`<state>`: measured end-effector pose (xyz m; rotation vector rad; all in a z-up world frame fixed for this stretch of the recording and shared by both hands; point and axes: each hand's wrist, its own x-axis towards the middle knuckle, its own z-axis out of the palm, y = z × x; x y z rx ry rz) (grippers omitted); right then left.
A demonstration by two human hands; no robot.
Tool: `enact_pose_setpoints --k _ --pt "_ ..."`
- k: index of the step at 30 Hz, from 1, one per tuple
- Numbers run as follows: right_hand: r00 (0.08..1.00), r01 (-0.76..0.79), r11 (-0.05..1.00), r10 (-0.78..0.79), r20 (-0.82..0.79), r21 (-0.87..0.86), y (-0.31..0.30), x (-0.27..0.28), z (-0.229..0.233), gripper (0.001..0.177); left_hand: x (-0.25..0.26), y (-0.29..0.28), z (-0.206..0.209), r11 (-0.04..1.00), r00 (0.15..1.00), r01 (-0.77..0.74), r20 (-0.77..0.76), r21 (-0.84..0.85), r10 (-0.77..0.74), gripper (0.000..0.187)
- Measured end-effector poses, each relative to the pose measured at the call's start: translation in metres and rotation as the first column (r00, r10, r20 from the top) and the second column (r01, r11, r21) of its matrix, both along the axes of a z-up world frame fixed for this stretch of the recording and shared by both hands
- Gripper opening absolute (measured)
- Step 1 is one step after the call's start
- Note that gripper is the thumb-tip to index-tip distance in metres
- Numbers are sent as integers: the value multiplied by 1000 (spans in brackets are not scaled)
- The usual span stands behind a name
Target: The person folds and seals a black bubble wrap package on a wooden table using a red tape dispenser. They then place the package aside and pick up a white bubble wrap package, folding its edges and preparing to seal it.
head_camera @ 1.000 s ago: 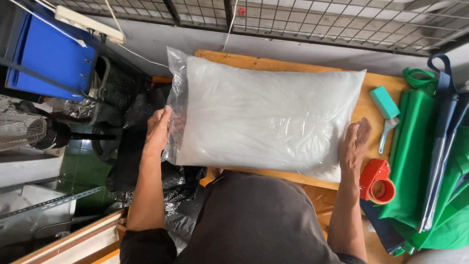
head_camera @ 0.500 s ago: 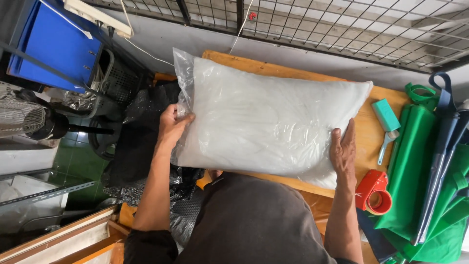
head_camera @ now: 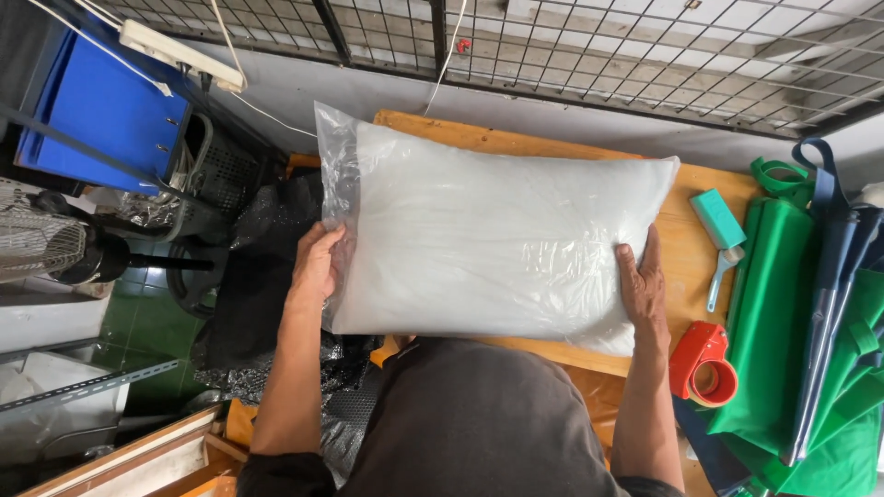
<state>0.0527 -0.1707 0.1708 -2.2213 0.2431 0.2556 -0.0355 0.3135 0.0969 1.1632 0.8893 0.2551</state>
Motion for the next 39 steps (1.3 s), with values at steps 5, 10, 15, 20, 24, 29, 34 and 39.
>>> enact_pose_setpoints --k 5,10,15,20,24,29,34,39 --pt "1000 3 1000 -3 -4 -12 -10 8 -14 82 2 -14 22 992 994 92 -58 84 -88 28" --pt "991 79 991 -67 113 -108 2 5 -10 86 3 -32 42 944 989 96 -136 316 -55 36" --pt "965 59 928 40 258 -367 42 -15 -6 86 -18 -13 -28 884 958 167 -285 436 -40 28" --pt "968 -30 874 146 203 -486 68 -20 -2 96 -31 -15 -59 838 934 124 -348 531 82 34" --pt "967 -39 894 146 207 -446 70 -22 0 99 -31 -37 -29 821 918 140 -382 553 101 33" --pt "966 -29 902 137 221 -431 67 -23 -9 101 -23 -48 -18 877 957 15 -263 480 127 23" --pt "945 -60 908 185 269 -414 58 7 -23 97 -22 -92 30 935 922 -68 -336 347 192 27" --pt "893 -192 896 329 307 -400 46 78 -38 100 -42 -126 10 956 902 -224 -331 191 277 33"
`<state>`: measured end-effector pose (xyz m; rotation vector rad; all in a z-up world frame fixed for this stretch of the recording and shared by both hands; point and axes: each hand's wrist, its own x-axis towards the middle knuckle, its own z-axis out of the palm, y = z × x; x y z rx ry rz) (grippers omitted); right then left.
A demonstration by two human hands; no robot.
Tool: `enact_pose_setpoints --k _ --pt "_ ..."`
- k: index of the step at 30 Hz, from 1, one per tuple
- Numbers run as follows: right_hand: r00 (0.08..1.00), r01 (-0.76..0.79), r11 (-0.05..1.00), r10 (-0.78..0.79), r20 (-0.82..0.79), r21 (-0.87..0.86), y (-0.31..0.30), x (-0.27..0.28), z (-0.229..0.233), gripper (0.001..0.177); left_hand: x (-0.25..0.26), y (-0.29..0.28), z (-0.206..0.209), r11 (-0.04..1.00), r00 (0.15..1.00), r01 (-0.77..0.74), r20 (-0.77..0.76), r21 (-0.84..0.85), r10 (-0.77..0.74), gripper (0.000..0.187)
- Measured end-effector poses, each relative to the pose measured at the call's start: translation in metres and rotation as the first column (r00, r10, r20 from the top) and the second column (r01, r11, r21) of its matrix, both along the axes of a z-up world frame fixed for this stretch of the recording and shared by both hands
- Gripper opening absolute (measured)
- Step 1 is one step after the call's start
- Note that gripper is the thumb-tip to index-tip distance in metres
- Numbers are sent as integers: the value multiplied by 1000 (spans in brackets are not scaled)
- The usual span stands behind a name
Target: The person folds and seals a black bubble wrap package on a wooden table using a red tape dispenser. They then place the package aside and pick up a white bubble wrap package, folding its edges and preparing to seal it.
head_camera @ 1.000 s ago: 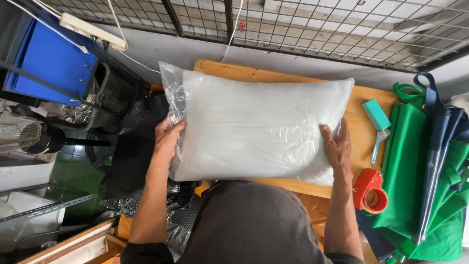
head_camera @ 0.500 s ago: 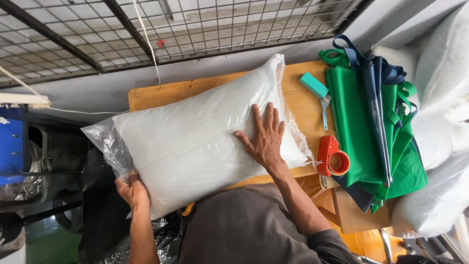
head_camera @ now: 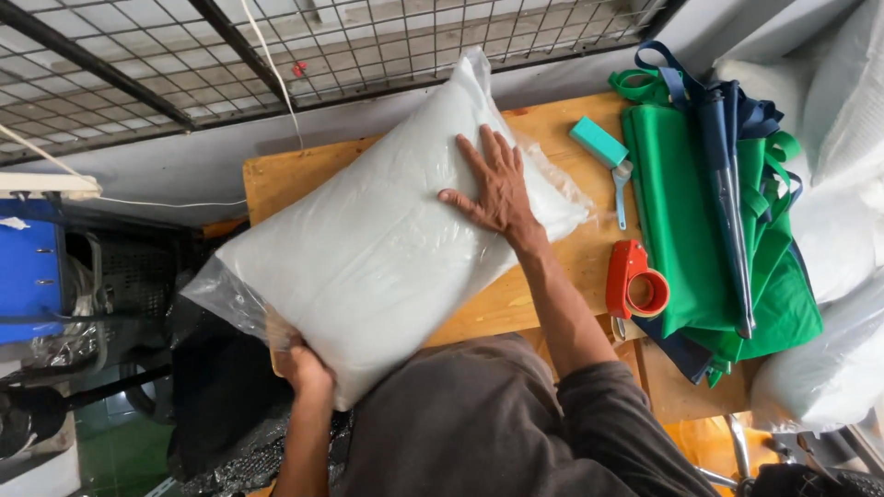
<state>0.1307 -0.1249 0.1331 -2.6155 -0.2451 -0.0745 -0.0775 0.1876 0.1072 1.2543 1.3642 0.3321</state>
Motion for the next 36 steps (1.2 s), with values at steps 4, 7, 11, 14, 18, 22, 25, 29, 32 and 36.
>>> enact_pose_setpoints --k 4,7,11,14,18,22,25,29,32,36 --pt "986 -165 986 165 -14 15 3 41 9 109 -16 -38 23 984 996 3 86 -177 12 31" --pt "975 -206 977 210 -72 53 9 53 15 117 -51 5 -69 976 991 134 14 -170 -134 28" --pt "971 -231 972 232 -53 35 24 51 36 114 -69 1 -45 947 974 225 45 -228 -221 28" --pt "939 -291 955 298 -169 65 38 43 68 112 -75 3 -37 874 956 291 72 -390 -286 9" --pt "909 -358 933 342 -240 -27 55 46 75 106 -98 -7 -87 750 925 379 255 -542 -283 9" --pt "878 -446 892 423 -223 -66 83 56 70 98 -121 -16 -140 39 42 975 -6 218 -999 21" --pt "874 -474 863 438 -209 -175 107 56 60 92 -102 -78 -164 213 949 138 68 -967 -307 11" --pt "931 -364 902 345 -118 -232 117 25 35 76 -77 -100 -133 225 898 303 199 -926 -393 17" --pt "969 -246 949 241 -52 -198 104 -7 32 55 -57 -103 -132 229 852 391 257 -891 -456 25" --pt "993 -112 994 112 -45 -11 77 -43 30 64 -31 -106 -120 290 834 436 261 -852 -487 27"
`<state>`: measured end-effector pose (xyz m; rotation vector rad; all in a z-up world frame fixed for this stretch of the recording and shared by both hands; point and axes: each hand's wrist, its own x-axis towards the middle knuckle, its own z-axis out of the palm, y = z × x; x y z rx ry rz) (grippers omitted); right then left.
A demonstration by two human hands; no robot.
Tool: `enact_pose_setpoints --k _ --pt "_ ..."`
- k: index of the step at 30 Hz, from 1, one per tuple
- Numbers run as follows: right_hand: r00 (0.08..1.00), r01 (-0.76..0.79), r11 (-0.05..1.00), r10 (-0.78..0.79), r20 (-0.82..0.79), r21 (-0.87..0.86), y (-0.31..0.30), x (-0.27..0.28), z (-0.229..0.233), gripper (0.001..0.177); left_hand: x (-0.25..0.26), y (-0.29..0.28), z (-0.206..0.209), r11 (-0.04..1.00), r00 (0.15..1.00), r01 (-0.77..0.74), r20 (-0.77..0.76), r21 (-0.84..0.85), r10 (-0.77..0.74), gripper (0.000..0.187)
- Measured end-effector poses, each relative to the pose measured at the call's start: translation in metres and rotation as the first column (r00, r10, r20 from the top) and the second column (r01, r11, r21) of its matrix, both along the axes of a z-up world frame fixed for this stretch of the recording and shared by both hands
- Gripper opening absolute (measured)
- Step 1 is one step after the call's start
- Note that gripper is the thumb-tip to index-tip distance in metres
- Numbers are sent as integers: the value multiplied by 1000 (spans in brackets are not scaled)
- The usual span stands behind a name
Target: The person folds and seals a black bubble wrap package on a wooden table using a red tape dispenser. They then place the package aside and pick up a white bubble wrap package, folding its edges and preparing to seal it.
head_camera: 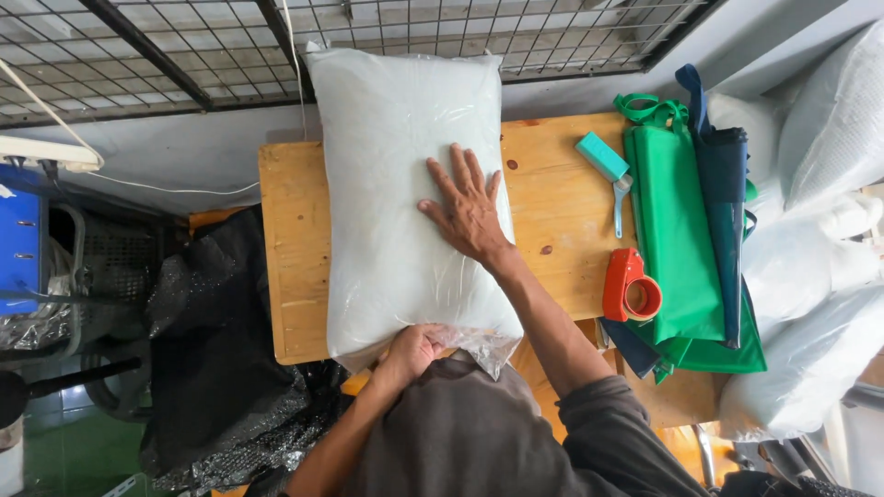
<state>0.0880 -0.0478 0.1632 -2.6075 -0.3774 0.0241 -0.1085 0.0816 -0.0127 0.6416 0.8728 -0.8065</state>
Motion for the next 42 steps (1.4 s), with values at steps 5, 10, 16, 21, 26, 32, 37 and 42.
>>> enact_pose_setpoints --k 5,10,16,21,26,32,37,42 --pt "991 121 973 -128 25 197 -35 -81 -33 73 -7 7 -8 996 998 2 -57 -85 -6 26" --pt "792 604 711 -481 -376 360 -61 -177 -39 103 -23 40 23 992 997 34 -66 -124 -42 30" --pt "550 828 404 -446 -706 389 -48 -218 -18 116 -49 94 19 995 993 -93 -71 -19 91 43" --pt "470 848 -48 -392 -791 527 -67 -263 -122 54 -59 121 71 914 937 -348 90 209 336 47" --pt "537 843 221 -299 -789 490 -80 -268 -105 32 -78 123 62 715 823 -568 261 407 505 52" --pt "570 795 403 -240 -786 454 -97 -262 -58 22 -93 112 69 601 773 -632 338 490 537 39" --pt "712 680 387 -148 -686 623 -116 -273 -45 69 -96 113 72 429 706 -707 526 563 474 46" --pt "929 296 734 -72 -364 611 -151 -276 -65 69 -107 104 125 244 751 -611 649 753 -122 45"
